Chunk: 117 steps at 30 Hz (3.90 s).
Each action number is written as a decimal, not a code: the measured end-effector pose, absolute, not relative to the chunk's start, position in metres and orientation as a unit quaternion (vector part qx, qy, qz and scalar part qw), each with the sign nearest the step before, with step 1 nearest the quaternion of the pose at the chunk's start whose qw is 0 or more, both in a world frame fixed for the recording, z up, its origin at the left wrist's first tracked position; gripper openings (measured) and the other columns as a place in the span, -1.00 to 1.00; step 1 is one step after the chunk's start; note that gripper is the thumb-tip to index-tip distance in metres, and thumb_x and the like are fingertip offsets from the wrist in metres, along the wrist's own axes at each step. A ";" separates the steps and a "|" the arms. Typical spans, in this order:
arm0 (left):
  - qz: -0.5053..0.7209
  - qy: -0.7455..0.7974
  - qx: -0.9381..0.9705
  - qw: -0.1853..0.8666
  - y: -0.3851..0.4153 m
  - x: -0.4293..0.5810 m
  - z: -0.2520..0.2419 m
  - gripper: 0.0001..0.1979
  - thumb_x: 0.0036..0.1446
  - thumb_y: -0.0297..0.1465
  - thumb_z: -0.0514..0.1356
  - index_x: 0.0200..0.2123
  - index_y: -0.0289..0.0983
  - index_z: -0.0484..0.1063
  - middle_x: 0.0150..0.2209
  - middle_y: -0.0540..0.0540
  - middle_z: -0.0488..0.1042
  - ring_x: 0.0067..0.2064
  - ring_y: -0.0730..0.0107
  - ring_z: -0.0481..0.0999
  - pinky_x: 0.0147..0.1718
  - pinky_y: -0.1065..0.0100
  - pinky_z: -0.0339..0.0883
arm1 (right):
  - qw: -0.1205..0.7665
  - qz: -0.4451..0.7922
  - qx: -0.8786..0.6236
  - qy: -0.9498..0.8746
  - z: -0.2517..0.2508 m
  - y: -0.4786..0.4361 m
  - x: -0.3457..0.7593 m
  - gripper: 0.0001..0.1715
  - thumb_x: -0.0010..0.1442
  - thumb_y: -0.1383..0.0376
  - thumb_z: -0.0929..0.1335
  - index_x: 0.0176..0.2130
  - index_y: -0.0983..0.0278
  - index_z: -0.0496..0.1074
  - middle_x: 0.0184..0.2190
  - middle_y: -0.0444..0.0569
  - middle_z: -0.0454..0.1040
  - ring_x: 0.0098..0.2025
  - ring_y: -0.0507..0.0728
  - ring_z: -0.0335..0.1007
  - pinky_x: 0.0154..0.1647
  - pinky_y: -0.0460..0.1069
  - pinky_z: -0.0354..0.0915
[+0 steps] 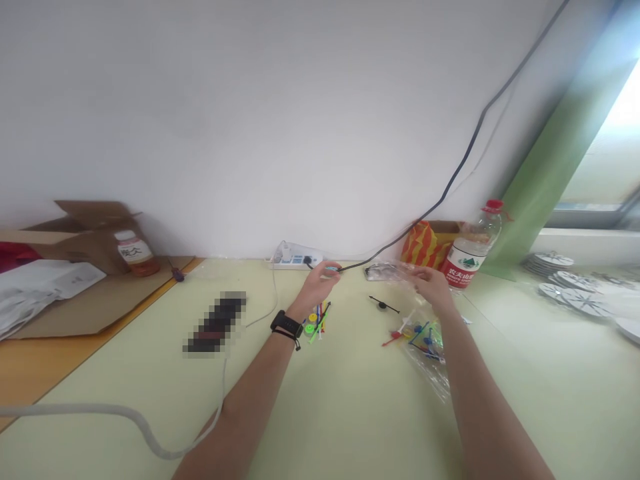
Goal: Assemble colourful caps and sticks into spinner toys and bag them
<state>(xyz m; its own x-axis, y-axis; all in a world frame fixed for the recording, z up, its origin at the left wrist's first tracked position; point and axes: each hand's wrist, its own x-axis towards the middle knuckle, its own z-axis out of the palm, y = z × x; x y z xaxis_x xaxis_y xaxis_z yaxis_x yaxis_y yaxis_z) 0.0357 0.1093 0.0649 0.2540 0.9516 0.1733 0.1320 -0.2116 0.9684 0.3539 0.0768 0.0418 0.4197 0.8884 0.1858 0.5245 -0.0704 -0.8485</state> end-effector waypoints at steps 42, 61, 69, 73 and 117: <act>0.290 0.310 0.825 0.372 0.094 0.021 0.098 -0.89 0.13 -0.33 0.25 -0.34 -0.25 0.48 -0.31 -0.06 0.59 -0.25 0.28 0.63 -0.28 0.36 0.46 | 0.359 0.429 -0.472 -0.682 0.076 0.066 0.215 -0.84 0.15 0.24 0.22 -0.26 0.21 0.32 -0.45 -0.18 0.37 -0.44 0.01 0.26 -0.40 -0.09 0.22; 0.190 0.391 0.870 0.234 0.094 0.027 0.054 -0.79 -0.09 -0.31 0.39 -0.31 -0.21 0.64 -0.22 -0.12 0.60 -0.13 0.11 0.55 -0.19 0.28 0.38 | -0.035 0.319 -0.636 -0.702 0.082 0.057 0.304 -0.69 -0.34 0.29 0.56 -0.44 0.17 0.63 -0.36 -0.11 0.61 -0.33 0.20 0.51 -0.36 -0.02 0.29; 0.261 0.365 0.861 0.238 0.100 0.020 0.071 -0.78 0.12 -0.18 0.27 -0.27 -0.18 0.62 -0.19 -0.08 0.63 -0.19 0.18 0.53 -0.22 0.27 0.38 | 0.006 0.324 -0.642 -0.695 0.083 0.057 0.316 -0.78 -0.31 0.36 0.51 -0.51 0.14 0.64 -0.40 -0.09 0.63 -0.34 0.21 0.51 -0.39 -0.02 0.28; 0.274 0.354 0.856 0.259 0.100 0.014 0.081 -0.77 0.14 -0.18 0.27 -0.30 -0.20 0.62 -0.24 -0.08 0.64 -0.27 0.25 0.55 -0.35 0.33 0.37 | 0.006 0.327 -0.649 -0.687 0.079 0.055 0.323 -0.71 -0.42 0.36 0.57 -0.53 0.14 0.64 -0.38 -0.07 0.63 -0.39 0.21 0.49 -0.42 0.00 0.28; 0.356 0.306 0.799 0.376 0.090 0.038 0.075 -0.75 0.11 -0.23 0.34 -0.23 -0.27 0.52 -0.29 -0.10 0.62 -0.28 0.27 0.64 -0.22 0.25 0.54 | 0.396 0.579 -0.421 -0.575 0.070 0.073 0.235 -0.78 0.07 0.28 0.43 -0.23 0.24 0.43 -0.39 -0.06 0.58 -0.34 0.10 0.55 -0.19 0.03 0.47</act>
